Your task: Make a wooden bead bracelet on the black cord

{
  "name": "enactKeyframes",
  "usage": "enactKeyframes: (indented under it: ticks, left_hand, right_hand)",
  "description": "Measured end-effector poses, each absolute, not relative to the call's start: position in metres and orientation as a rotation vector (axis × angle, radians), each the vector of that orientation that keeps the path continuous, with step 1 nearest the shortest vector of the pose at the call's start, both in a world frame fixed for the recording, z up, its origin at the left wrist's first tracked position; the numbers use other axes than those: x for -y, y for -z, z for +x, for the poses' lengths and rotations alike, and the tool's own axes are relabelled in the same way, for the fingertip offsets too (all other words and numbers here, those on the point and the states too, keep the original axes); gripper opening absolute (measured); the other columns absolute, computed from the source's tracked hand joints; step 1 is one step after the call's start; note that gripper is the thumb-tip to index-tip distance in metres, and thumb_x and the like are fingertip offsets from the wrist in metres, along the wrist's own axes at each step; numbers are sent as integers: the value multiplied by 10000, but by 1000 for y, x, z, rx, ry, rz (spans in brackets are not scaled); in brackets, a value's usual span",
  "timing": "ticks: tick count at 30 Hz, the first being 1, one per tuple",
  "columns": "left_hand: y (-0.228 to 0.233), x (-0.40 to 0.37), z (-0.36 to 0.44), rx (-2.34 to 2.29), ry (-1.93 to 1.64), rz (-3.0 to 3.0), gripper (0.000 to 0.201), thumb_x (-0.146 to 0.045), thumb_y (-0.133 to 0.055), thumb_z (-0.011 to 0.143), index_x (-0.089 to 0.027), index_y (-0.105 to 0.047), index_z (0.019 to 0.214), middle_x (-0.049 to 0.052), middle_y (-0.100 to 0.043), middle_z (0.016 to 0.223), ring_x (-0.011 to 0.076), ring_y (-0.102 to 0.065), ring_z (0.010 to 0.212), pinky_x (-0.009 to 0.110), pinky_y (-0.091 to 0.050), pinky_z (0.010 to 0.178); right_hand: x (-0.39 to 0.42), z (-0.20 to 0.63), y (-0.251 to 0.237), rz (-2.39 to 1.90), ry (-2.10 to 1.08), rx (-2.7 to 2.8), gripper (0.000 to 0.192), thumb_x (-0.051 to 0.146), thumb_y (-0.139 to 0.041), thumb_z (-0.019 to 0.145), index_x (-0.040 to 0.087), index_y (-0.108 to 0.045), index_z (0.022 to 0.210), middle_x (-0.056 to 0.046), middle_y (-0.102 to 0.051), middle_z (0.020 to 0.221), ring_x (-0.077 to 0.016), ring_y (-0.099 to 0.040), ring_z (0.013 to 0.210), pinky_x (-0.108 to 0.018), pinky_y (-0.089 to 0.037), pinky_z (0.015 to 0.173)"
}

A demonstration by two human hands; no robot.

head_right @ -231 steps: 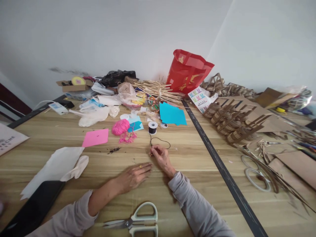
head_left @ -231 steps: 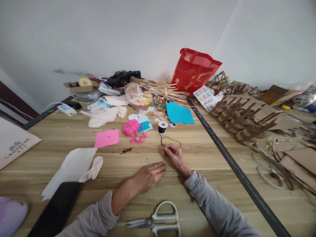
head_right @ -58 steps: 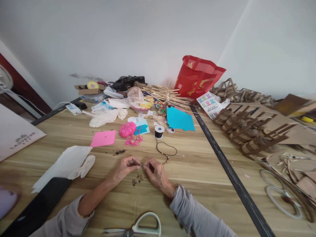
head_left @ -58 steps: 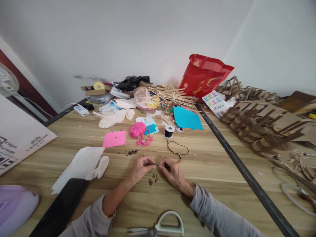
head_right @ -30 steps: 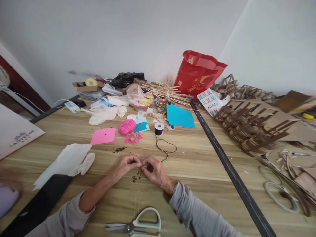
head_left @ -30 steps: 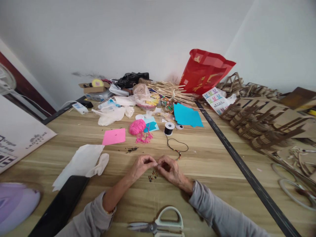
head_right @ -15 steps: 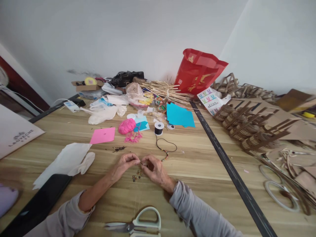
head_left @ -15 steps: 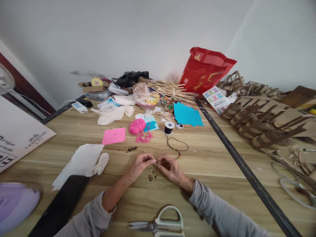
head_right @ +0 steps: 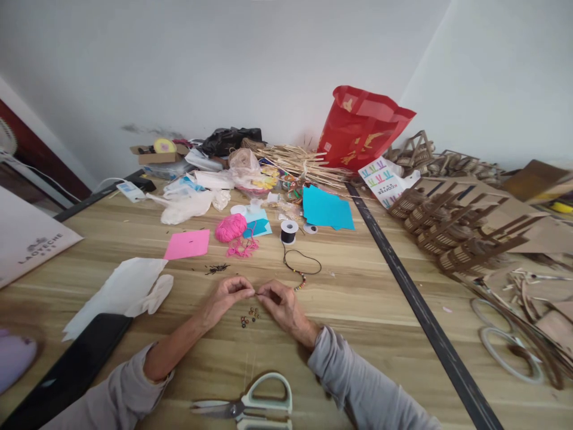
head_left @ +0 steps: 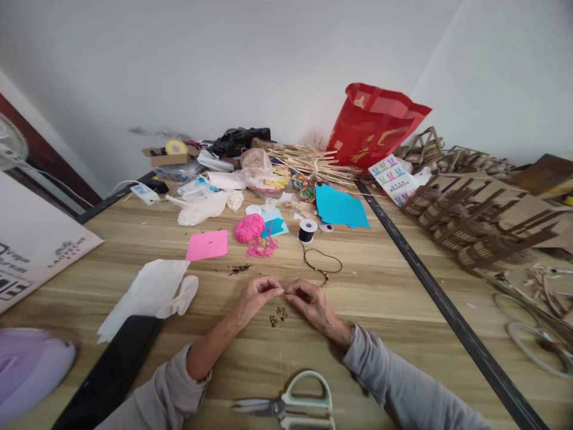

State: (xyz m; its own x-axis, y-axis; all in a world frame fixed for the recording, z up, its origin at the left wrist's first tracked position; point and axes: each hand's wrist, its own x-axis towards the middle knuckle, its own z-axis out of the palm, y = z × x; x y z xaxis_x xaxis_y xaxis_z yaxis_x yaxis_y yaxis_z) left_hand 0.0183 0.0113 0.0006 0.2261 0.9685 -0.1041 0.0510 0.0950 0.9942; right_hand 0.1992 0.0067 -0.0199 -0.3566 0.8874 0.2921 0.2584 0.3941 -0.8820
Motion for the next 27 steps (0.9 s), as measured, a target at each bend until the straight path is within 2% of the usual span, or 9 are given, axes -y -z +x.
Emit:
enactKeyframes:
  ticks: [5,11,16,27]
  left_hand:
    - [2,-11,18,-1105,-947,1314,198,-311,-715,654,-133,-630,642,-6,-606,614,120,-516,611,228,-414,607]
    - [8,-9,15,-1136,-986,1388,148,-250,-690,677,-133,-648,757,12,-637,681,132,-557,650,229,-440,622]
    - [12,-8,12,-1151,-842,1741,62,-186,-651,711,-143,-695,707,28,-633,662,127,-529,599,222,-412,564]
    - [4,-11,6,-1060,-633,2081,100,-125,-660,717,-185,-740,725,31,-647,690,147,-568,618,231,-415,602]
  right_hand:
    - [-8,200,20,-1000,-924,1856,180,314,-553,853,163,-625,786,-30,-623,701,-138,-547,637,-234,-418,590]
    - [-11,203,24,-1003,-870,1863,156,274,-525,859,163,-608,787,-26,-590,705,-138,-523,652,-239,-410,599]
    - [-12,203,26,-1021,-854,1844,152,269,-528,856,164,-611,784,-19,-587,683,-133,-508,626,-238,-401,576]
    - [-12,201,26,-1036,-895,1802,144,246,-529,832,150,-632,802,-23,-605,701,-128,-517,620,-234,-407,579]
